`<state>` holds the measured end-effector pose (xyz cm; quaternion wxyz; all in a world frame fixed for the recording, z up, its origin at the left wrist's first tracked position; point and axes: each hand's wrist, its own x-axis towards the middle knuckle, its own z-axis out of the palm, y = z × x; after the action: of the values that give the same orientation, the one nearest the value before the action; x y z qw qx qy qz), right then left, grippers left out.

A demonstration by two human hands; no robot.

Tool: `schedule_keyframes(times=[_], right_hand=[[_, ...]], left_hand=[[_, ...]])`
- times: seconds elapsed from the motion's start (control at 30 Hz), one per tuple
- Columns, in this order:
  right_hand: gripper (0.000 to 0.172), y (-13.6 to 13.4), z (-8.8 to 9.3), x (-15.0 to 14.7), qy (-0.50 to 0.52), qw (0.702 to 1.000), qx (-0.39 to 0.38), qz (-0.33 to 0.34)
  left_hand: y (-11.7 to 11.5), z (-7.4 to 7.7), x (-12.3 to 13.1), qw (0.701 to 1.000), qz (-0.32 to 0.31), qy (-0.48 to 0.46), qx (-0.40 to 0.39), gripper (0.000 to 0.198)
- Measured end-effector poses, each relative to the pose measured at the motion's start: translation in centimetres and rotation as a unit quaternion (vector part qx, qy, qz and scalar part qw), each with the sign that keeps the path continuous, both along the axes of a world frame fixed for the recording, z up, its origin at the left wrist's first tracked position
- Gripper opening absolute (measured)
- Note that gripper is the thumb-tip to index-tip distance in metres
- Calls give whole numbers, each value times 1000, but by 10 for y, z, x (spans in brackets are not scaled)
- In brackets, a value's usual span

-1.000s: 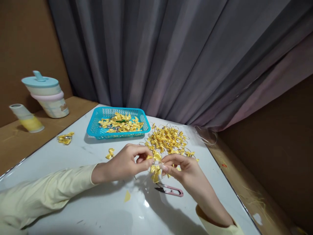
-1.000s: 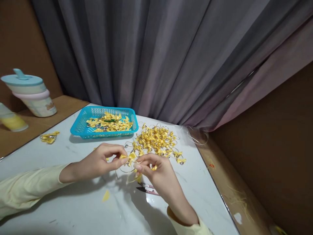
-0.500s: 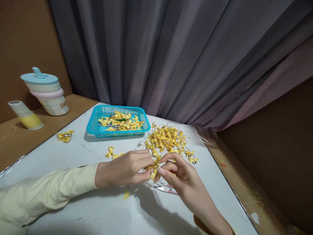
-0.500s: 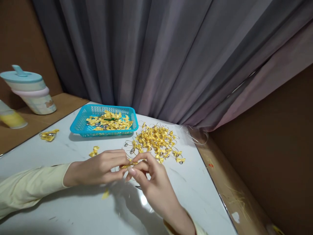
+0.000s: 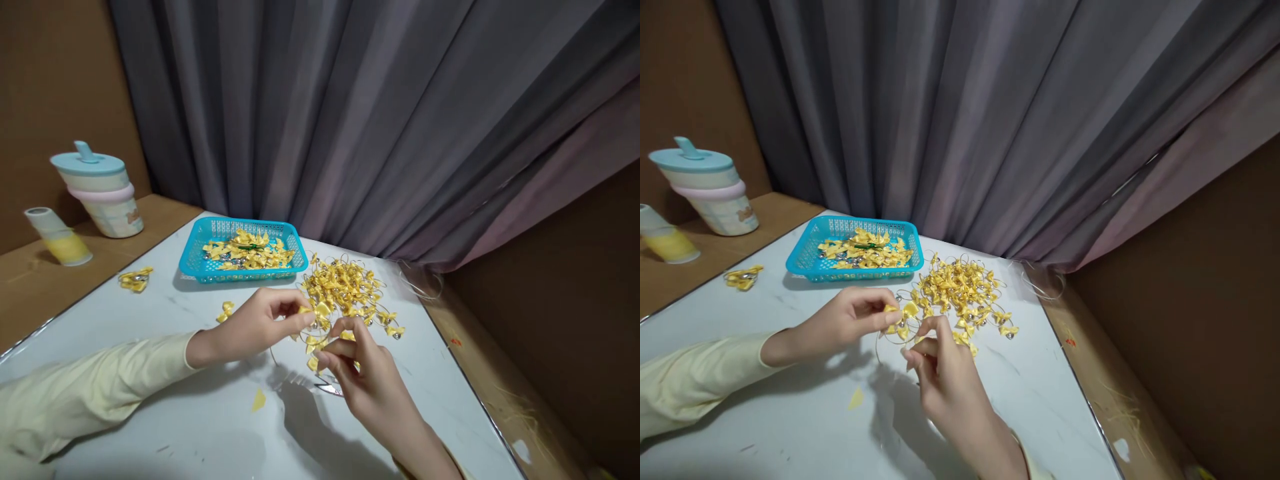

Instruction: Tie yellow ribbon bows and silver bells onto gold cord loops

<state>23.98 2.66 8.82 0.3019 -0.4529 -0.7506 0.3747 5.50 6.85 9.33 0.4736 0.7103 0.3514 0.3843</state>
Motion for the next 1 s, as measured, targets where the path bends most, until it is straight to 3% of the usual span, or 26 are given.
schedule_keyframes(times=[0.13,0.2,0.37,0.63,0.8,1.0], right_hand=[[31,4,8,6,51,993,-105,-22],[39,8,14,11,53,992,-109,-41],[37,17,24,20,6,999,-16,-46],[29,19,19,16,29,993,-112,26],[22,18,20,13,17,991,-120,60],[19,14,21,11,-2,1000,-23,21]], left_hand=[[1,2,-1,998,-12,-48,-49,18],[1,2,-1,998,-19,-47,-38,17],[-2,0,-2,999,-35,-19,6,16],[-3,-2,-3,995,-41,12,88,13],[-5,-2,-4,993,-40,19,107,13],[-6,0,-4,995,-69,9,73,14]])
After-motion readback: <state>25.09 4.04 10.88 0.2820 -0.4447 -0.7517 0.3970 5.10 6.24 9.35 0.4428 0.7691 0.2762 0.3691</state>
